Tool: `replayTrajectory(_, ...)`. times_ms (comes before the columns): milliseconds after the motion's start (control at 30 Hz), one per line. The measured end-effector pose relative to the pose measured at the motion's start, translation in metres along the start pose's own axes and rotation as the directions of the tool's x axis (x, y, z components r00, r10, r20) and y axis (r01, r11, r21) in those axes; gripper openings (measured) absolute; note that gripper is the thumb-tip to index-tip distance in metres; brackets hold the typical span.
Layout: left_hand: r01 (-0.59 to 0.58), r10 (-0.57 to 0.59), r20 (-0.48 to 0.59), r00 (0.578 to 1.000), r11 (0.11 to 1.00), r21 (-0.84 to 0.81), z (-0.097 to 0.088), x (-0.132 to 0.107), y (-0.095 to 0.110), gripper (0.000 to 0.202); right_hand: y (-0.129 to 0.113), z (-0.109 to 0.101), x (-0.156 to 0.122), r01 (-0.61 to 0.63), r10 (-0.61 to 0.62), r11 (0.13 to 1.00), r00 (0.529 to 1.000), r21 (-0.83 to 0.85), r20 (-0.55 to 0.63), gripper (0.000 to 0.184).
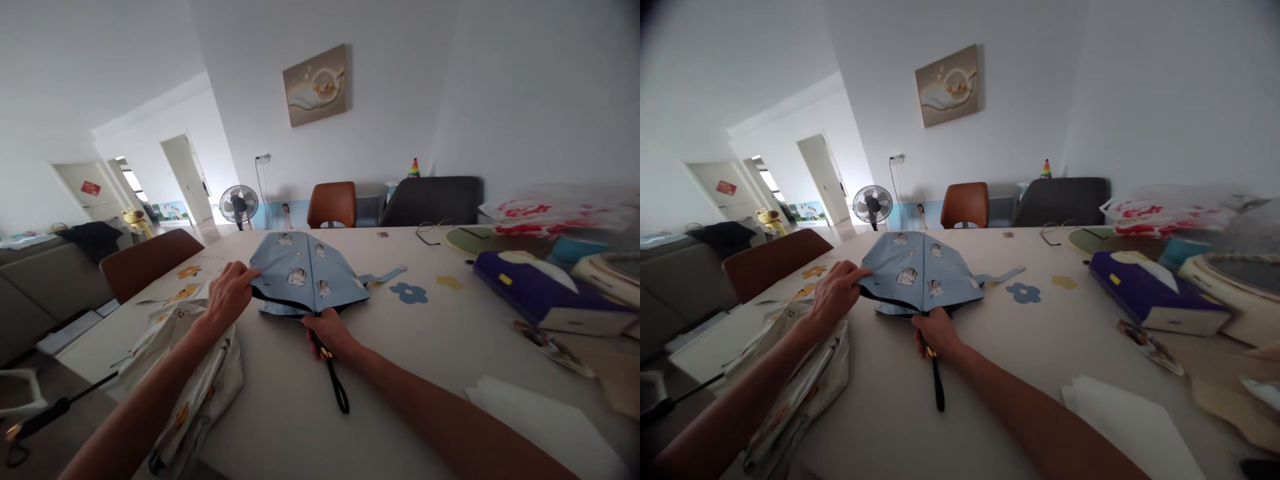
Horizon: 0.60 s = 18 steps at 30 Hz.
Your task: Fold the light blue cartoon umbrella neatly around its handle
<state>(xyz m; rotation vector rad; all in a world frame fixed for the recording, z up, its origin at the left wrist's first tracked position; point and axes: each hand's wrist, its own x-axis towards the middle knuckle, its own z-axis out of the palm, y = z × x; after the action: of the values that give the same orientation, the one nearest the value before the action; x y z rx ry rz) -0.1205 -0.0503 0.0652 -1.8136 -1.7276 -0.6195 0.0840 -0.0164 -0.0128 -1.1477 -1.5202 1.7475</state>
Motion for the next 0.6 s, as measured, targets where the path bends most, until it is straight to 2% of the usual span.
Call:
replayTrajectory(100,-0.055,0.053,0.023,0.998,0.996,0.073,0.004,-0.007,-0.004,0.036,0.002,-0.001,0.002,0.009,-0.009,1.000,1.000,-0.013,0.008,0.025)
replayTrajectory(167,-0.143,0.143,0.015,0.990,0.986,0.089,0.000,-0.009,-0.002,0.037,0.001,0.000,0.002,0.001,-0.001,1.000,1.000,-0.019,-0.008,0.024)
replayTrajectory(233,-0.267,0.265,0.036,0.964,0.962,0.053,-0.007,-0.010,0.007,0.041,-0.001,0.001,-0.001,-0.010,0.010,1.000,1.000,-0.018,-0.022,0.023)
replayTrajectory(300,-0.395,0.397,0.083,0.914,0.918,-0.041,-0.014,-0.009,0.024,0.046,-0.004,0.003,-0.004,-0.011,0.011,1.000,1.000,-0.014,-0.028,0.023)
replayTrajectory(400,-0.552,0.580,0.145,0.802,0.812,-0.190,-0.014,-0.002,0.050,0.042,-0.007,0.004,-0.007,-0.004,0.003,1.000,0.999,-0.021,-0.040,0.024)
replayTrajectory(500,-0.629,0.690,0.204,0.694,0.719,-0.295,0.002,0.015,0.063,0.031,-0.008,0.004,-0.006,0.013,-0.015,0.999,0.999,-0.036,-0.039,0.024)
replayTrajectory(600,-0.637,0.739,0.248,0.627,0.669,-0.383,0.020,0.030,0.064,0.023,-0.005,0.002,-0.002,0.017,-0.018,0.999,0.999,-0.038,-0.039,0.021)
